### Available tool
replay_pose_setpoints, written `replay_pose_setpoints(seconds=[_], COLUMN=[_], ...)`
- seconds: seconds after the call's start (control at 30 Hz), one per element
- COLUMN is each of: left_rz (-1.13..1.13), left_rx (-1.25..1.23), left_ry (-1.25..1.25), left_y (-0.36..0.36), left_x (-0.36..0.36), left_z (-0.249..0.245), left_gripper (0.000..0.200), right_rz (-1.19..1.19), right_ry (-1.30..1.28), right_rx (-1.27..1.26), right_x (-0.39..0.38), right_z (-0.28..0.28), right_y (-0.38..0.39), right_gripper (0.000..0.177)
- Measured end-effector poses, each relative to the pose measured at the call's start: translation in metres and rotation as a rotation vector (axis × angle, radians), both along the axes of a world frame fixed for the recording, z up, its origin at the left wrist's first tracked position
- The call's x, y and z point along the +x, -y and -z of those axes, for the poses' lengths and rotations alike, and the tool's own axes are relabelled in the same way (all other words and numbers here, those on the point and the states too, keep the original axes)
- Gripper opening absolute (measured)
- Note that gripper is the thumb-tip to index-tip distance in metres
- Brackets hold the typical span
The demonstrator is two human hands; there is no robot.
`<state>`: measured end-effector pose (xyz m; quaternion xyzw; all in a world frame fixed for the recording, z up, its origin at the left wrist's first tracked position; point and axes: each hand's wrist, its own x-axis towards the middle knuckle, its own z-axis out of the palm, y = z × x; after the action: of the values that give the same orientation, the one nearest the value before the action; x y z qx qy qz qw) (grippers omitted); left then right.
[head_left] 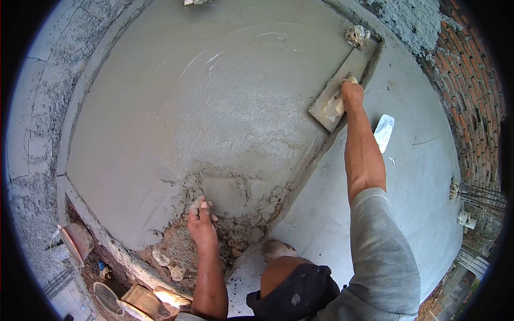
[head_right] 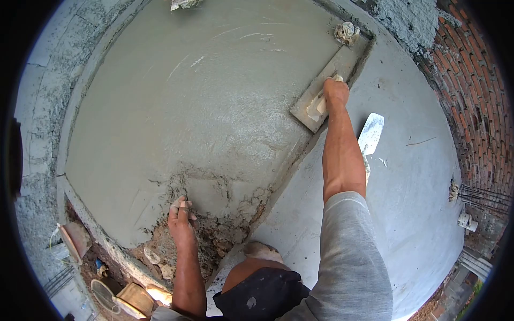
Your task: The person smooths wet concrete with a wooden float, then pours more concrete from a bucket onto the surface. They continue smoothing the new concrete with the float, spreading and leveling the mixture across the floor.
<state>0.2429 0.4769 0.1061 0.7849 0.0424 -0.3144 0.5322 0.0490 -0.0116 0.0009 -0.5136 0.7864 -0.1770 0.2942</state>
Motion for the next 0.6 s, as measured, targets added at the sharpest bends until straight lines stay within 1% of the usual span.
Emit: replay_pose_setpoints(seconds=[0.03,0.1,0.17,0.27,0.3,0.37,0.47,0.57,0.6], left_rz=[0.000,0.001,0.006,0.018,0.003,-0.023,-0.047,-0.032,-0.026], left_rx=[0.009,0.019,0.015,0.043,0.026,-0.002,0.015,0.032,0.051], left_ry=[-0.004,-0.008,-0.008,0.005,-0.008,-0.027,-0.030,-0.007,0.006], left_y=[-0.001,-0.007,-0.013,-0.019,-0.018,-0.015,-0.013,-0.020,-0.025], left_x=[0.001,0.002,0.004,0.001,0.000,-0.002,0.001,0.008,0.011], left_z=[0.000,0.002,0.010,0.018,0.016,0.008,-0.002,-0.003,-0.003], left_gripper=[0.031,0.031,0.033,0.032,0.031,0.028,0.028,0.028,0.029], right_rz=[-0.019,-0.064,-0.111,-0.252,-0.292,-0.368,-0.590,-0.455,-0.385], right_ry=[0.020,0.023,-0.012,-0.097,-0.041,0.079,-0.027,-0.043,-0.042], right_rx=[-0.005,-0.004,-0.001,-0.135,-0.081,0.030,-0.027,-0.107,-0.069], right_x=[-0.009,-0.006,0.009,0.033,0.043,0.073,0.094,0.095,0.090], right_z=[0.025,0.034,0.019,0.027,0.024,-0.013,-0.044,-0.047,-0.049], right_y=[0.010,0.009,-0.005,-0.009,-0.014,-0.037,-0.068,-0.063,-0.049], right_gripper=[0.055,0.056,0.056,0.054,0.054,0.055,0.055,0.053,0.054])
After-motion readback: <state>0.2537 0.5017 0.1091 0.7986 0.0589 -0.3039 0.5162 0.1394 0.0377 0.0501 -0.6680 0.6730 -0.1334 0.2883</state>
